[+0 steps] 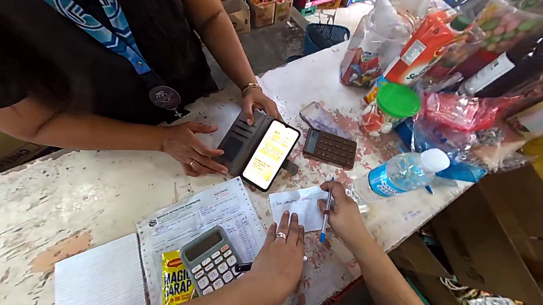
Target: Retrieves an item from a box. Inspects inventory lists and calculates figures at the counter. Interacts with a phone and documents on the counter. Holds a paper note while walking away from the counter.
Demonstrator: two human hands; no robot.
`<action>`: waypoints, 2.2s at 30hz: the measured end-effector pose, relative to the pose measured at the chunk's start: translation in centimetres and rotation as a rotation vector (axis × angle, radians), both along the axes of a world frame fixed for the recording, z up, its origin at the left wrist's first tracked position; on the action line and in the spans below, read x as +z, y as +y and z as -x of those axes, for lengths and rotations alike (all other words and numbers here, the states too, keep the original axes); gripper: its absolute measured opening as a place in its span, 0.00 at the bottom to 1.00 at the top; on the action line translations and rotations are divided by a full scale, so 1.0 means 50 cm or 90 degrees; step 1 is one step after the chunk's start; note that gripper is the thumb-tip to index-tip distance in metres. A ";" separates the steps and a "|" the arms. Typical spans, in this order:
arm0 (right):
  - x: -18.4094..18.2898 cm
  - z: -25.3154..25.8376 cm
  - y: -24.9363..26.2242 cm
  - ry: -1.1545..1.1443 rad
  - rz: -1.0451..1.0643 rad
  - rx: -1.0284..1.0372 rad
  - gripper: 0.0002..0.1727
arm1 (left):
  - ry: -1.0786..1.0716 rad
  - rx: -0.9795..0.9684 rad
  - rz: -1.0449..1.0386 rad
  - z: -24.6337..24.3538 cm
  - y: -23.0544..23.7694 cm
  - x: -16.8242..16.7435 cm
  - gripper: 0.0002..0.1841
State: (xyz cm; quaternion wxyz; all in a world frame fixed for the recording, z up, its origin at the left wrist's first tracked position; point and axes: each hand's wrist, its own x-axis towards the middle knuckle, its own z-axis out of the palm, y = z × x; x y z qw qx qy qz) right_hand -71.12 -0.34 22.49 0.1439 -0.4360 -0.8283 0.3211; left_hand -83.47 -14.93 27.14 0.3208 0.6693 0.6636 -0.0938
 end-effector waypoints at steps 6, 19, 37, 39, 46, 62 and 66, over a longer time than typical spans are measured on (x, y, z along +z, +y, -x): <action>-0.030 -0.004 -0.043 0.193 -0.289 0.085 0.18 | 0.018 0.004 0.058 -0.014 0.005 -0.020 0.31; -0.062 -0.022 -0.019 -0.086 -0.091 0.202 0.22 | 0.051 0.038 0.057 -0.016 0.002 -0.023 0.32; -0.043 0.104 -0.079 0.389 0.261 0.050 0.09 | 0.067 0.059 0.003 -0.008 -0.014 -0.026 0.30; -0.041 0.114 -0.074 0.310 0.205 0.035 0.11 | 0.062 0.067 -0.020 -0.004 -0.019 -0.031 0.29; -0.056 0.116 -0.067 0.226 0.094 0.017 0.20 | 0.036 0.051 0.037 0.001 -0.013 -0.019 0.28; -0.082 0.107 -0.070 0.334 0.031 0.093 0.23 | 0.030 0.055 0.002 0.004 -0.020 -0.034 0.28; -0.068 0.111 -0.075 0.282 0.040 0.047 0.19 | 0.033 0.050 -0.023 0.006 -0.026 -0.037 0.28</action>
